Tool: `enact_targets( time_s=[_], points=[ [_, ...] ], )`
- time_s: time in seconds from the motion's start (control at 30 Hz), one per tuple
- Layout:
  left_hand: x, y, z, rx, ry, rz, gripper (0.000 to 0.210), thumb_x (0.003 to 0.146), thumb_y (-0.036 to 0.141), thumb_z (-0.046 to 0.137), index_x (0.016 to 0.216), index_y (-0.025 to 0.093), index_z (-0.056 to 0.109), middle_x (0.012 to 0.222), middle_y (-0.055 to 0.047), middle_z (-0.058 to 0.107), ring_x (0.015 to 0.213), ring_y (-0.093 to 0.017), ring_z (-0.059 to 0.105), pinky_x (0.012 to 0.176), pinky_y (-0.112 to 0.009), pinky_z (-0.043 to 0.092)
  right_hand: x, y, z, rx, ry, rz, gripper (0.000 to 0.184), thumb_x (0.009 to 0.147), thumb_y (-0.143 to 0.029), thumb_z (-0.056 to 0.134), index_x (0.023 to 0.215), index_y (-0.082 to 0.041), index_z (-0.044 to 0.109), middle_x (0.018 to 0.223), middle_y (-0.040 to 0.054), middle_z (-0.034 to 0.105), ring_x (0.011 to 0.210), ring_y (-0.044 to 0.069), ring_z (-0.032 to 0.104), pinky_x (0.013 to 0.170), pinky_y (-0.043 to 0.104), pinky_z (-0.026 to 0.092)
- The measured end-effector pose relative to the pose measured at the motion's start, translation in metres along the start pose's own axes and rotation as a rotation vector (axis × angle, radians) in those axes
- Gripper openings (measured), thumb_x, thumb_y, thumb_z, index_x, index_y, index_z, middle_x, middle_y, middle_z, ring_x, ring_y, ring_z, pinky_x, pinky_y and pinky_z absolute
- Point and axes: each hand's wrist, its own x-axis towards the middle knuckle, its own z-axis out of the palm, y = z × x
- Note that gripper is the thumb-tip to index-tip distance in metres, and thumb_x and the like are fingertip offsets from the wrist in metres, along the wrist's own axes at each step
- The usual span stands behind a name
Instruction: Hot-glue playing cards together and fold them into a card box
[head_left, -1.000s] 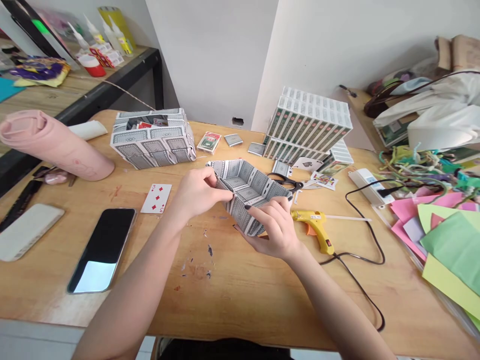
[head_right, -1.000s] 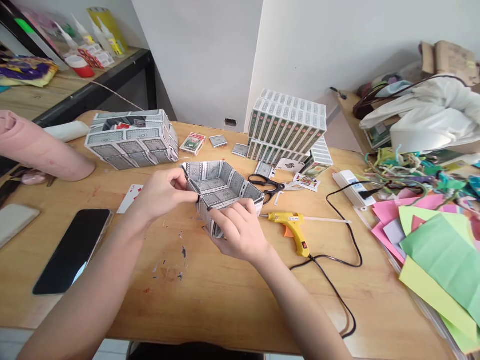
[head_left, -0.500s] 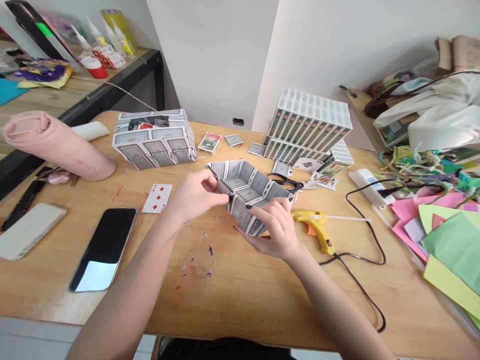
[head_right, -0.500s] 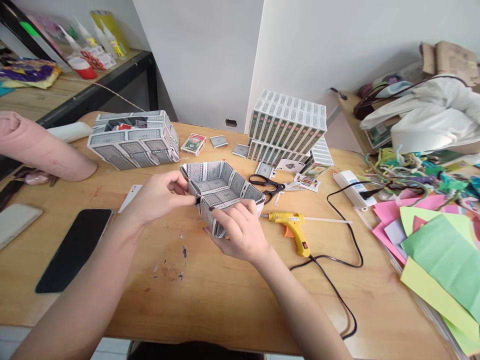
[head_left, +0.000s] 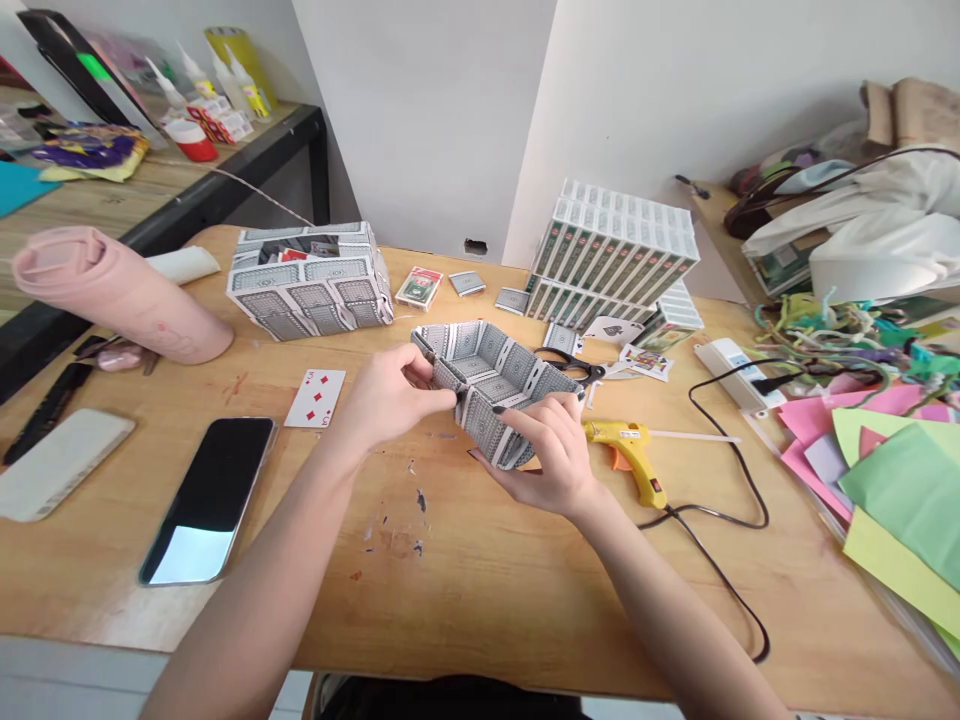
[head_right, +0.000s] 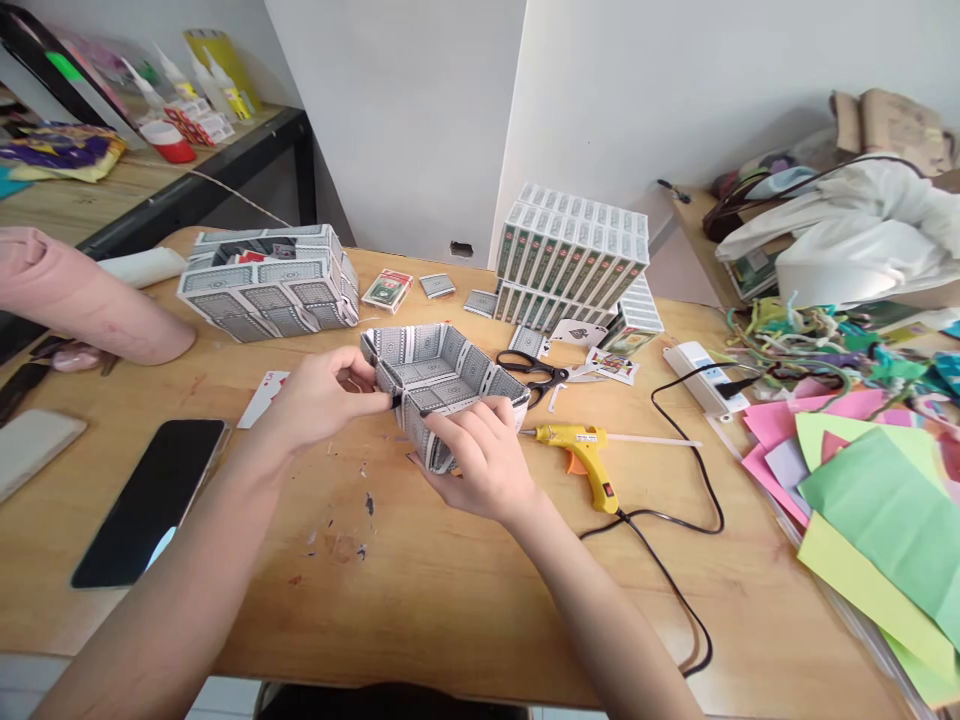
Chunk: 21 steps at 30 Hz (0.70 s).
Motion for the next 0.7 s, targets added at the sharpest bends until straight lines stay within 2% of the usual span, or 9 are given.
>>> enact_targets(
  time_s=[0.33,0.5,0.6,0.7],
  points=[
    [0.002,0.005,-0.003,-0.063,-0.013,0.03,0.022,0.056,0.026,0.074,0.061,0.019,0.054,0.066,0.003,0.064,0.064,-0.014,0.058,0.059,-0.027,0.042,-0.002,0.0,0.002,-0.002,0.013,0.01,0.048,0.078,-0.025,0.07,0.12,-0.019,0.048,0.075,0.0007,0.06,0.065,0.017,0.054,0.065,0.033,0.037],
    [-0.01,0.008,-0.001,-0.056,0.012,0.001,0.026,0.062,0.036,0.076,0.079,0.02,0.065,0.08,-0.002,0.071,0.077,-0.019,0.066,0.071,-0.033,0.05,-0.003,0.001,0.002,-0.009,0.046,0.035,0.047,0.077,-0.027,0.072,0.118,-0.019,0.049,0.075,0.0012,0.06,0.064,0.017,0.054,0.066,0.034,0.039],
    [-0.018,0.006,0.006,-0.113,0.068,-0.055,0.034,0.064,0.037,0.075,0.09,0.019,0.064,0.088,-0.005,0.071,0.08,-0.02,0.068,0.073,-0.034,0.052,-0.001,0.002,0.002,0.002,0.072,0.043,0.048,0.074,-0.026,0.075,0.115,-0.017,0.051,0.077,0.0027,0.061,0.064,0.017,0.054,0.066,0.035,0.04],
    [-0.021,0.0,0.013,-0.177,0.115,0.001,0.035,0.064,0.038,0.074,0.09,0.018,0.061,0.093,-0.006,0.068,0.079,-0.018,0.066,0.073,-0.034,0.053,0.0,0.003,0.001,0.014,0.102,0.049,0.049,0.073,-0.027,0.077,0.114,-0.016,0.052,0.076,0.0024,0.059,0.064,0.017,0.053,0.065,0.034,0.04]
  ],
)
